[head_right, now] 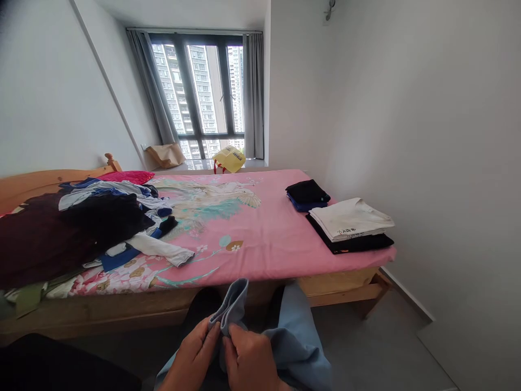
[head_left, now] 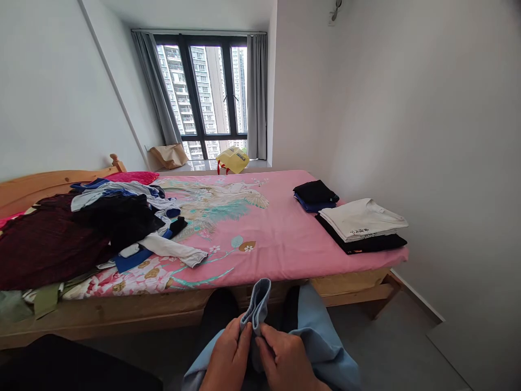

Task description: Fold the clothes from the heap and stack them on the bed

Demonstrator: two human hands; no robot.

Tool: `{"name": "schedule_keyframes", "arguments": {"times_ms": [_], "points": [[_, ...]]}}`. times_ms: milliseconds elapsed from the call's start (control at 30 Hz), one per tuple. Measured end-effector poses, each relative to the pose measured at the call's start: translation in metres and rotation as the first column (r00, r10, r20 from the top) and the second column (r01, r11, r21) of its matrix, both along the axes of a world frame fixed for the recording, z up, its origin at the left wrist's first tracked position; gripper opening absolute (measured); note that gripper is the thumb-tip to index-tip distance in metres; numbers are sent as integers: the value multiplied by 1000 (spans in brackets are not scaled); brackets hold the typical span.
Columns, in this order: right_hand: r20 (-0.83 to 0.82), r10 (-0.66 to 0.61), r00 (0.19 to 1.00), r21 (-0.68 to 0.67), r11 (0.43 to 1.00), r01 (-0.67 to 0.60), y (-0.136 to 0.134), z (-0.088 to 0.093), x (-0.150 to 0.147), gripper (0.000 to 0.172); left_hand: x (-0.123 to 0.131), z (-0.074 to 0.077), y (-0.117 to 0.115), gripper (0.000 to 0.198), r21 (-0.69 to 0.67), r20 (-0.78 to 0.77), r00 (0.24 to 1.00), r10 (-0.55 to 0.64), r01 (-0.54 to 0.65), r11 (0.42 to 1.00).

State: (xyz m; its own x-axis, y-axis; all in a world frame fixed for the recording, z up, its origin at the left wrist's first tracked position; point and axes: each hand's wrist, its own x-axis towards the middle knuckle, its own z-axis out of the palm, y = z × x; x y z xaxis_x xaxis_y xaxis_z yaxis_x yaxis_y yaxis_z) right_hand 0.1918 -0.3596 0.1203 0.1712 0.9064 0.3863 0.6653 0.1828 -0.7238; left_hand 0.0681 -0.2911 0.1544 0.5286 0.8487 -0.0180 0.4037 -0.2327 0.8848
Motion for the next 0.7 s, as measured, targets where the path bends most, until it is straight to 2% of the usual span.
{"name": "schedule_keyframes", "arguments": {"times_ms": [133, 300, 400, 467, 500, 533, 567, 633, 667, 700], "points": [[76, 1, 997, -34, 999, 2, 0, -2, 0, 26, 0, 0, -2, 41, 18, -2, 1000, -10, 10, 1000], [63, 77, 995, 10, 997, -78, 1, -1, 1, 27, -1, 0, -2, 40, 10, -58, 998, -16, 16, 1000], [-94, 170, 981, 24, 985, -169, 1, 5, 2, 31, -2, -3, 0, 40, -22, -26, 1000, 10, -11, 1000], [-310, 209, 927, -27, 973, -229, 0, 8, 1, 30, -3, -5, 2, 36, -32, -6, 1000, 14, -14, 999], [-458, 186, 869, -72, 967, -245, 0, 8, 1, 28, -4, -7, 2, 34, -25, -13, 1000, 15, -16, 1000], [-619, 121, 776, -124, 961, -248, 0, 7, 2, 25, -5, -8, 2, 34, -9, -29, 999, 16, -17, 1000], [-768, 18, 640, -175, 956, -236, 0, 4, 2, 23, -6, -9, 2, 35, 16, -48, 999, 15, -14, 1000], [-940, -210, 269, -266, 944, -193, 0, -1, 5, 23, -7, -10, 1, 41, 86, -93, 996, 7, 1, 996], [-954, -290, 82, -300, 939, -171, 0, -4, 7, 23, -6, -10, 0, 45, 129, -127, 992, 5, 11, 992], [-939, -336, -71, -321, 933, -162, 0, -6, 10, 22, -5, -10, -2, 49, 173, -176, 984, 3, 28, 984]]}}
